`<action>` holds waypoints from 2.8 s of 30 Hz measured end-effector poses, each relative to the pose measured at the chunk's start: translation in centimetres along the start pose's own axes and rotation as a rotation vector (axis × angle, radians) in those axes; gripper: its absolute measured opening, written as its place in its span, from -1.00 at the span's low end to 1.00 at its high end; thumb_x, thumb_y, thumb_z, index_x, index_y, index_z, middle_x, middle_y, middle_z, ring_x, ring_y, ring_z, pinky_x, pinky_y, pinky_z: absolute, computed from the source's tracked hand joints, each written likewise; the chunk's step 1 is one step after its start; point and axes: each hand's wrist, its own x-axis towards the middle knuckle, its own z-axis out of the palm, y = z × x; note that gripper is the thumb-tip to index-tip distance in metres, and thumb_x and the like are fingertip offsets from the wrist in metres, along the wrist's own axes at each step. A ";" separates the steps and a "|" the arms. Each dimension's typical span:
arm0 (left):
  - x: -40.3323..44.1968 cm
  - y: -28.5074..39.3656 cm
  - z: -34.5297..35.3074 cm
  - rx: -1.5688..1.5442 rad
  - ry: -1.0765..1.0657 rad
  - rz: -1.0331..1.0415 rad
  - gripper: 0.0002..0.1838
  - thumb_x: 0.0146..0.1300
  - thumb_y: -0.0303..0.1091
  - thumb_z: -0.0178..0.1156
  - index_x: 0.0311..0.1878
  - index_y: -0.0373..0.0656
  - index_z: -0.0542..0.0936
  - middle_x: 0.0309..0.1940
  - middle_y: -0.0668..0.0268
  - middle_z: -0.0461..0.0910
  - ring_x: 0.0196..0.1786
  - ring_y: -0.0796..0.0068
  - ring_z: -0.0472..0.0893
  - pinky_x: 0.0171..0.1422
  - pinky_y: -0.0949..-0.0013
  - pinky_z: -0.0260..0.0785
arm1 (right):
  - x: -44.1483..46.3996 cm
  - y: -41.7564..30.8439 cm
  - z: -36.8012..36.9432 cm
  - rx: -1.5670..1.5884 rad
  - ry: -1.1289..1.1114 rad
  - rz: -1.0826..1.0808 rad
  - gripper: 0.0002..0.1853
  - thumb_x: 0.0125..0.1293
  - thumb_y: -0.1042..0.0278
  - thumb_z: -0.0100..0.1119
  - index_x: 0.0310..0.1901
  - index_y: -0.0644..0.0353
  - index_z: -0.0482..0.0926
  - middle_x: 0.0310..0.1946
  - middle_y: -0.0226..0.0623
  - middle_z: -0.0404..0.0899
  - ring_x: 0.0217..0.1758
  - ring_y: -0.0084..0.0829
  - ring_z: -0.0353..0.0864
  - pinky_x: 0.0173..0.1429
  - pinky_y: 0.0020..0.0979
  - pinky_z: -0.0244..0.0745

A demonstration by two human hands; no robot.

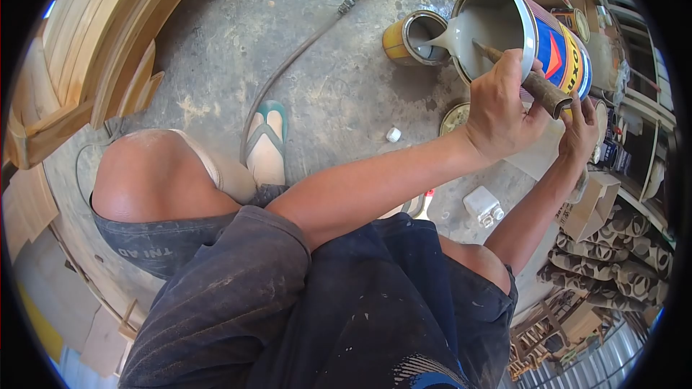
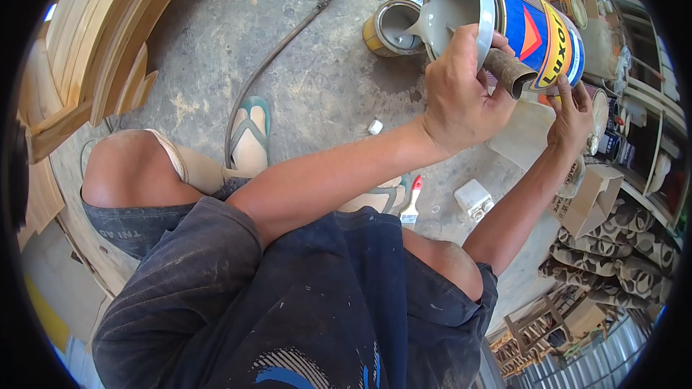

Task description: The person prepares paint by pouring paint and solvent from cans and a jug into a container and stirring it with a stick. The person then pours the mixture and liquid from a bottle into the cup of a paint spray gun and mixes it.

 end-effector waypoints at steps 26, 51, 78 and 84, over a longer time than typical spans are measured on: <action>1.1 0.2 1.6 0.086 -0.206 0.018 -0.63 -0.03 -0.42 0.33 -0.12 -0.21 0.48 -0.48 0.25 0.58 -0.62 0.27 0.49 -0.50 0.28 0.36 | -5.4 5.9 0.7 0.641 -0.231 0.104 -0.65 0.34 0.45 0.37 0.08 0.44 0.56 -0.10 -0.12 0.66 -0.14 -0.37 0.71 -0.14 -0.51 0.66; -1.1 2.6 4.3 0.215 -0.633 -0.014 -0.75 -0.09 -0.34 0.37 -0.37 -0.21 0.52 -0.61 0.17 0.58 -0.62 0.14 0.51 -0.45 0.17 0.40 | -5.0 6.6 0.8 -0.004 -0.135 -0.115 -0.56 0.47 0.16 0.08 0.24 0.27 0.53 0.22 -0.16 0.52 0.25 -0.37 0.48 0.33 -0.38 0.33; 6.8 3.7 15.8 0.176 -0.967 -0.208 -0.63 0.11 -0.16 0.42 -0.25 -0.34 0.71 -0.48 0.22 0.66 -0.55 0.66 0.34 -0.45 0.62 0.11 | -14.7 7.0 -11.0 -0.412 0.908 -0.376 -0.62 0.24 0.47 0.39 0.09 0.24 0.60 -0.01 -0.21 0.63 -0.02 -0.33 0.58 0.12 -0.38 0.49; 7.6 -3.5 25.1 0.191 -0.805 -0.267 -0.82 0.19 -0.32 0.25 -0.32 -0.26 0.60 -0.57 0.29 0.51 -0.64 0.59 0.32 -0.57 0.53 0.12 | -10.7 9.5 -12.6 -0.468 0.925 -0.189 -0.41 0.23 0.35 0.45 0.28 0.22 0.47 0.12 -0.18 0.58 0.09 -0.30 0.58 0.24 -0.34 0.46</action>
